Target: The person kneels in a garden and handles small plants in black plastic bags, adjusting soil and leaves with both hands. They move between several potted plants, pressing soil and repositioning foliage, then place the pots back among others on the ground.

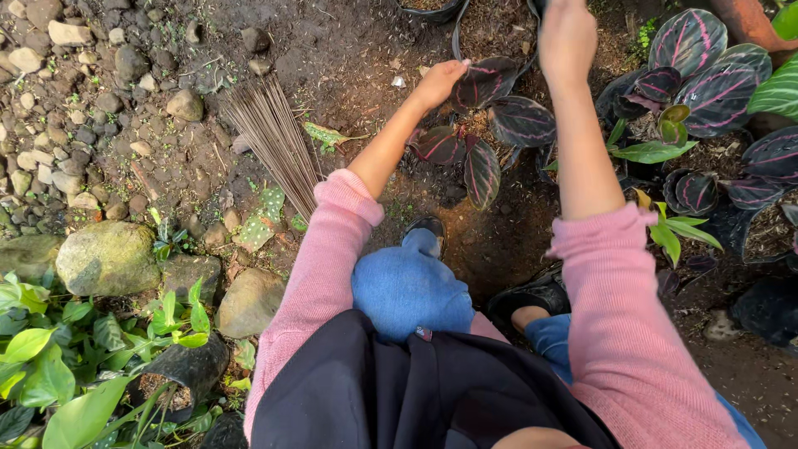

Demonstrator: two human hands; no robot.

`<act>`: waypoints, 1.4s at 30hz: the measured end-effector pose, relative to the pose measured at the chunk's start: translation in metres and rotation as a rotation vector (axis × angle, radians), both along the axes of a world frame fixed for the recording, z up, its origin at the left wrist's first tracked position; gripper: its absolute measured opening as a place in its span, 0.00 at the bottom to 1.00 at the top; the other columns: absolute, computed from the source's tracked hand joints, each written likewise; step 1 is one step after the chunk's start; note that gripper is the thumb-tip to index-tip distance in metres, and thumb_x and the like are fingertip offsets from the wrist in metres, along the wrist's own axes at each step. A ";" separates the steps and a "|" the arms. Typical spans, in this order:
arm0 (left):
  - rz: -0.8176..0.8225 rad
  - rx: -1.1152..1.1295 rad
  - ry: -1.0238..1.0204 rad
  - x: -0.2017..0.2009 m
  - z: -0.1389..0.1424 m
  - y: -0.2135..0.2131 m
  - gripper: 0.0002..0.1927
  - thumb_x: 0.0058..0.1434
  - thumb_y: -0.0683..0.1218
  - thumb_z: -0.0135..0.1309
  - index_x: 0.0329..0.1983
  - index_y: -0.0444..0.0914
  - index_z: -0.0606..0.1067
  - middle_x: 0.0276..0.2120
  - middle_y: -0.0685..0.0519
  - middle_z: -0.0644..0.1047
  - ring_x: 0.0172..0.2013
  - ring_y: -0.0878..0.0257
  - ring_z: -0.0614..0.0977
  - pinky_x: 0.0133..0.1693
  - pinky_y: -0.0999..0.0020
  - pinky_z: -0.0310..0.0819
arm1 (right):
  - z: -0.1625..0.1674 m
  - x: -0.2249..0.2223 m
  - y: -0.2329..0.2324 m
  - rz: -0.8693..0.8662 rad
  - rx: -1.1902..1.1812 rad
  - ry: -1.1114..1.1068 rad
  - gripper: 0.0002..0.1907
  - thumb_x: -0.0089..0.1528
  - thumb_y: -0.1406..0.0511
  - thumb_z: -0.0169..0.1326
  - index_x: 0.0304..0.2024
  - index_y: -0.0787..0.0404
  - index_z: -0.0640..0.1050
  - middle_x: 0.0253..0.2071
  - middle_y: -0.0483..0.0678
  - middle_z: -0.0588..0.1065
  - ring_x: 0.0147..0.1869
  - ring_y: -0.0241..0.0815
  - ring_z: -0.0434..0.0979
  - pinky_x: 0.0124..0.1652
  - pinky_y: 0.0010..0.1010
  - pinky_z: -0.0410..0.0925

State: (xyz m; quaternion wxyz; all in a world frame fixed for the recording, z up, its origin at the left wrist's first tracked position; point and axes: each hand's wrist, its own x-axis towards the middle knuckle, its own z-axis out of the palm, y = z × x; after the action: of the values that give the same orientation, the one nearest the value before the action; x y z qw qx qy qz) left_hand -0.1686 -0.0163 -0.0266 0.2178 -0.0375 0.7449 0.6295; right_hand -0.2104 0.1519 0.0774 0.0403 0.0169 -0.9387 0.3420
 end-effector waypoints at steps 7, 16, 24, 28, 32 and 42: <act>0.211 -0.135 0.123 0.035 0.006 -0.070 0.17 0.69 0.56 0.50 0.47 0.40 0.79 0.39 0.53 0.84 0.38 0.63 0.85 0.44 0.65 0.78 | -0.042 0.025 0.028 -0.207 -0.964 -0.863 0.33 0.63 0.78 0.45 0.70 0.60 0.57 0.52 0.61 0.73 0.40 0.49 0.81 0.38 0.39 0.80; 0.873 -1.413 0.133 0.166 -0.019 -0.195 0.46 0.50 0.57 0.66 0.70 0.51 0.59 0.70 0.42 0.60 0.64 0.43 0.71 0.55 0.44 0.68 | -0.092 0.012 0.046 -0.121 -0.974 -0.736 0.35 0.57 0.80 0.35 0.68 0.61 0.54 0.52 0.62 0.77 0.47 0.52 0.87 0.45 0.39 0.78; 0.743 -1.201 -0.241 0.292 -0.048 -0.171 0.56 0.57 0.51 0.66 0.81 0.53 0.43 0.67 0.43 0.64 0.57 0.43 0.75 0.57 0.46 0.71 | -0.102 0.067 0.118 0.110 -0.610 0.047 0.24 0.71 0.82 0.41 0.67 0.61 0.70 0.53 0.54 0.79 0.49 0.41 0.81 0.48 0.25 0.74; 0.788 -1.173 -0.288 0.308 -0.058 -0.175 0.50 0.66 0.33 0.54 0.82 0.64 0.48 0.64 0.43 0.69 0.53 0.50 0.78 0.48 0.57 0.78 | -0.098 0.091 0.090 0.093 -0.720 0.177 0.23 0.67 0.84 0.40 0.60 0.63 0.72 0.44 0.52 0.77 0.46 0.42 0.80 0.43 0.27 0.74; 0.977 -1.193 -0.331 0.328 -0.051 -0.206 0.49 0.66 0.30 0.49 0.79 0.65 0.47 0.69 0.36 0.65 0.51 0.49 0.79 0.42 0.60 0.79 | -0.082 0.126 0.026 0.270 -0.745 0.075 0.21 0.70 0.83 0.38 0.61 0.64 0.70 0.47 0.51 0.76 0.45 0.39 0.78 0.47 0.29 0.75; 0.920 -1.498 -0.381 0.352 -0.046 -0.262 0.47 0.58 0.34 0.53 0.78 0.45 0.49 0.76 0.40 0.53 0.73 0.46 0.58 0.68 0.42 0.52 | -0.036 0.185 -0.058 0.525 -0.391 -0.018 0.13 0.69 0.81 0.42 0.51 0.69 0.75 0.44 0.52 0.74 0.48 0.41 0.78 0.51 0.30 0.71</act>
State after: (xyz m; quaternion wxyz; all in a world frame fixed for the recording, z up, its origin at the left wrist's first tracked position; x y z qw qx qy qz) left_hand 0.1829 -0.2786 -0.0723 -0.0177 -0.5680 0.8227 -0.0132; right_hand -0.0256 0.0938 0.0410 -0.0551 0.2471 -0.8191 0.5148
